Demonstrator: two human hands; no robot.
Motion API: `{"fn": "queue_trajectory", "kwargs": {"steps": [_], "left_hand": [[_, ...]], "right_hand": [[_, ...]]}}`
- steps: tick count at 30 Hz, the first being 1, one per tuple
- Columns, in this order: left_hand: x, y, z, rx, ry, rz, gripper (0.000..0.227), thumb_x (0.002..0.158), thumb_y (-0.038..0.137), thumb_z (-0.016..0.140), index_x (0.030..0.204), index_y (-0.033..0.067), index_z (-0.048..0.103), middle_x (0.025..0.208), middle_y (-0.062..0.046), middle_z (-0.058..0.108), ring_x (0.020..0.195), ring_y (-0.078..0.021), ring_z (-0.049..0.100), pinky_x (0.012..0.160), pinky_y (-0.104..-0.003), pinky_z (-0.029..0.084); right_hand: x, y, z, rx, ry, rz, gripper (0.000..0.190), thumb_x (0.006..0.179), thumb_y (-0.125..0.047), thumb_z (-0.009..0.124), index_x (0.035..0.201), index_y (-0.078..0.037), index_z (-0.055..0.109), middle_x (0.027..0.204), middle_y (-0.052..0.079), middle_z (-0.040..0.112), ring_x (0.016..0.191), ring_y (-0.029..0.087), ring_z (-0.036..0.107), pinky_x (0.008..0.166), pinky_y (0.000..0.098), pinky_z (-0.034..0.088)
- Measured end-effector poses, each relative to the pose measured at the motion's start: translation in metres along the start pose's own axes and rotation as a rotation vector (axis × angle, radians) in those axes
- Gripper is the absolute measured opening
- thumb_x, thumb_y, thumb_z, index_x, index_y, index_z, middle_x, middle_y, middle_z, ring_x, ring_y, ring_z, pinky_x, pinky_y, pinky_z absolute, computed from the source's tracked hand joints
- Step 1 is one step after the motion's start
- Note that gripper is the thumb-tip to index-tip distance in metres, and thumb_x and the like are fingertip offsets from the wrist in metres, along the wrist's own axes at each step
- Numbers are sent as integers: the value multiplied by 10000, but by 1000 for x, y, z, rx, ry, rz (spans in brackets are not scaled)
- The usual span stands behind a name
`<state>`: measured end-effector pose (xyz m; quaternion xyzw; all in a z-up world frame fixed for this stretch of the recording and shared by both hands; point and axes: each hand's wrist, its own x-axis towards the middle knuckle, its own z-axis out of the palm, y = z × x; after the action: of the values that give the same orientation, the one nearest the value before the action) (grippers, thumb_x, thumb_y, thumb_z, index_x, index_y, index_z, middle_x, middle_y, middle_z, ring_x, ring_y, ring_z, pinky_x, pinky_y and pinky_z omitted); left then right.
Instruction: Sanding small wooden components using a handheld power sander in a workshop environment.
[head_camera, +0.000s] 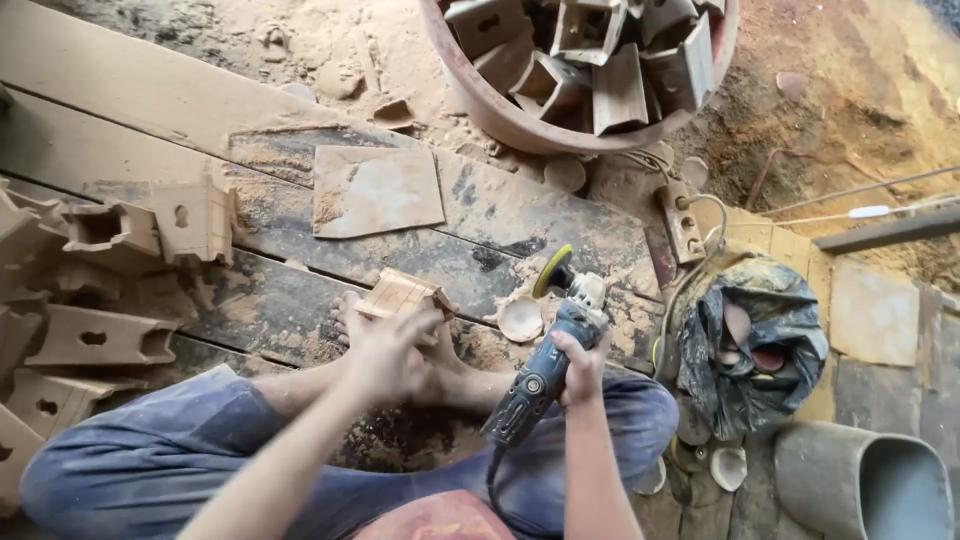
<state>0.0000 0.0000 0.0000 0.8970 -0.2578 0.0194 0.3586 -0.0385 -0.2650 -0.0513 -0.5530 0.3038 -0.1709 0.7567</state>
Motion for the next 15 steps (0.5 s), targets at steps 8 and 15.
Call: {"fn": "queue_trajectory", "kwargs": {"steps": [8, 15], "left_hand": [[65, -115, 58, 62, -754, -184, 1106, 564, 472, 843, 1507, 223, 322, 1475, -98, 539, 1433, -321, 456, 1246, -545, 254], [23, -163, 127, -64, -167, -241, 1107, 344, 451, 955, 1320, 200, 495, 1283, -93, 482, 1124, -404, 645, 955, -501, 602]], "right_hand": [[-8, -26, -32, -50, -34, 20, 558, 678, 29, 822, 1111, -130, 508, 836, 153, 564, 679, 271, 623, 537, 448, 566], [2, -17, -56, 27, -153, 63, 693, 685, 82, 785, 1236, -201, 476, 721, 266, 630, 551, 402, 709, 474, 516, 632]]}}
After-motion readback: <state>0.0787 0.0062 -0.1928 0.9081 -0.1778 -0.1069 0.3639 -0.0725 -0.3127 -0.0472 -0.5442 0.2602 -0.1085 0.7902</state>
